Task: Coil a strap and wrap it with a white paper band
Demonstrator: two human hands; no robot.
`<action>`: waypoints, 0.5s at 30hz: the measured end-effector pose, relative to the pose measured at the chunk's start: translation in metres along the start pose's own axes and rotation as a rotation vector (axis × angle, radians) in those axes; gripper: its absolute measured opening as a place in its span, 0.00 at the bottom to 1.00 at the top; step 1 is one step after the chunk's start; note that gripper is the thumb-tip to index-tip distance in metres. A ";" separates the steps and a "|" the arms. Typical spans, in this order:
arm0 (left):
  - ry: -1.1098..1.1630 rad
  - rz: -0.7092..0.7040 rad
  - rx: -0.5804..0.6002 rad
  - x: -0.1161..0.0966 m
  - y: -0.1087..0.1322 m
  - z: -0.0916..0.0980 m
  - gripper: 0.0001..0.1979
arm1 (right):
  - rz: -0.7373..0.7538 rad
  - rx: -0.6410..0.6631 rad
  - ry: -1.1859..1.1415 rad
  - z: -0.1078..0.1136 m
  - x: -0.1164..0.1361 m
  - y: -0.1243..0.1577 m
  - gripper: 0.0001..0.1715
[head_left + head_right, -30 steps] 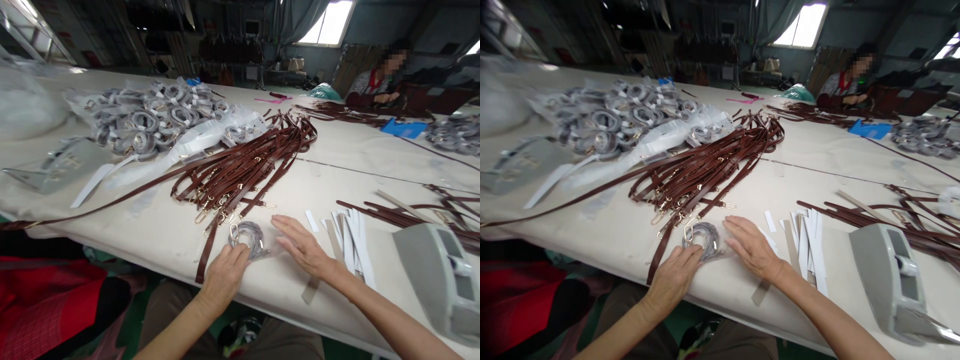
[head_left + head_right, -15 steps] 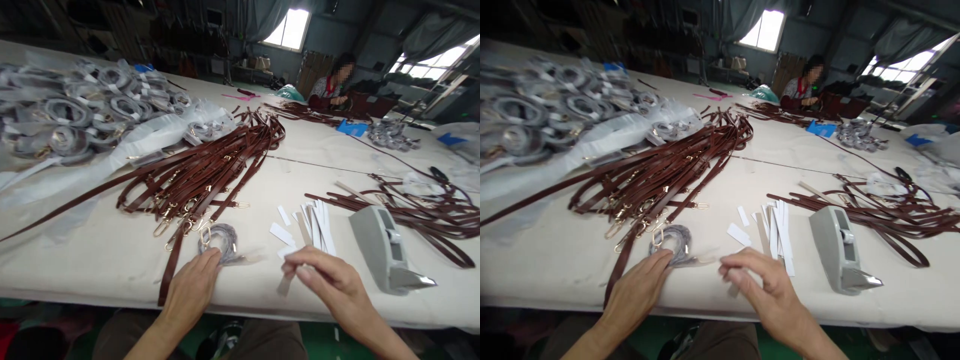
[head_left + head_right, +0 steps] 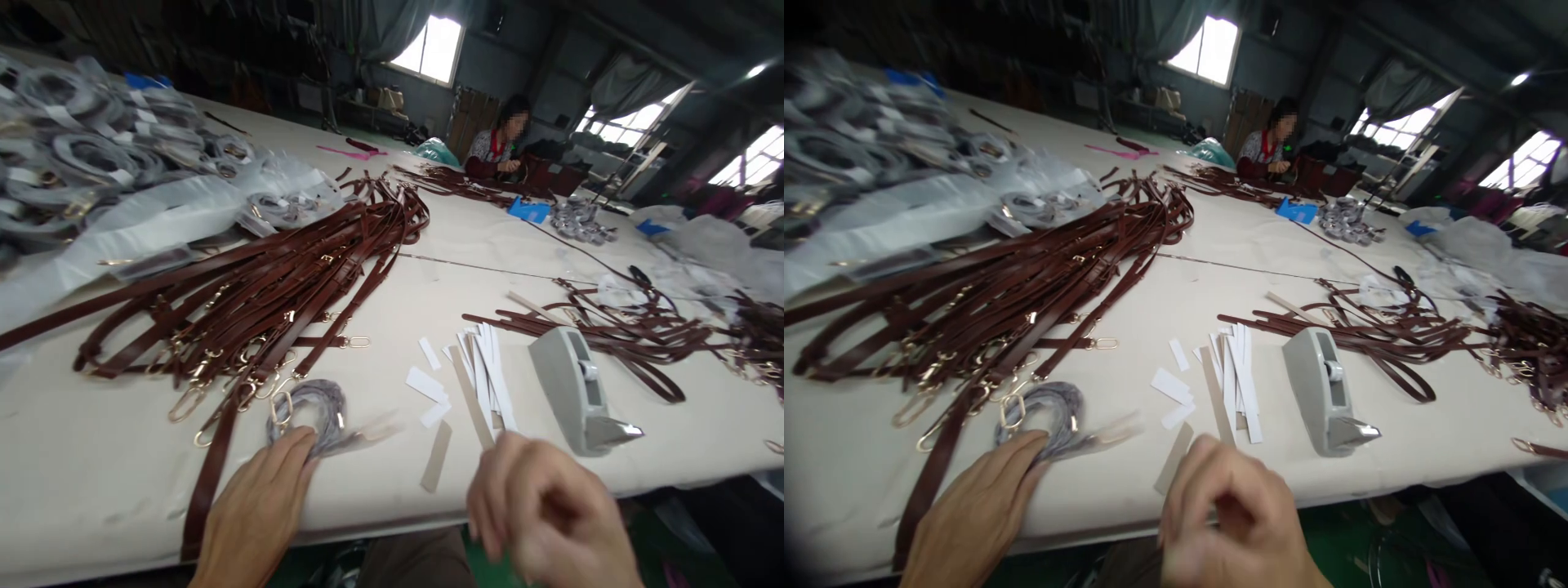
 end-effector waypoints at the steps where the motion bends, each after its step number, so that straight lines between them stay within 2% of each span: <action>1: 0.000 -0.004 -0.005 0.000 0.001 -0.001 0.19 | -0.061 -0.084 0.060 0.005 -0.014 -0.011 0.18; 2: 0.000 -0.010 -0.012 0.000 0.001 -0.001 0.19 | -0.168 -0.180 0.238 0.011 -0.030 -0.020 0.19; 4: 0.002 -0.021 -0.022 0.001 0.001 -0.001 0.20 | -0.333 -0.228 0.671 0.022 -0.062 -0.033 0.20; 6: 0.000 -0.028 -0.028 0.001 0.000 -0.001 0.20 | -0.399 -0.250 0.848 0.029 -0.087 -0.038 0.15; 9: -0.006 -0.044 -0.018 0.003 0.001 -0.002 0.20 | -0.457 -0.248 0.971 0.032 -0.102 -0.038 0.09; 15: -0.019 -0.073 -0.020 0.008 0.009 -0.009 0.19 | -0.540 -0.158 1.025 0.029 -0.099 -0.041 0.05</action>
Point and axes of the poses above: each hand's wrist, its own y-axis away from the middle knuckle, its own z-axis out of the back of the hand, x = y × z, the point moved 1 cm from there along -y, towards the middle knuckle, and after that the axes turned 4 degrees about y, right-handed, at the moved point
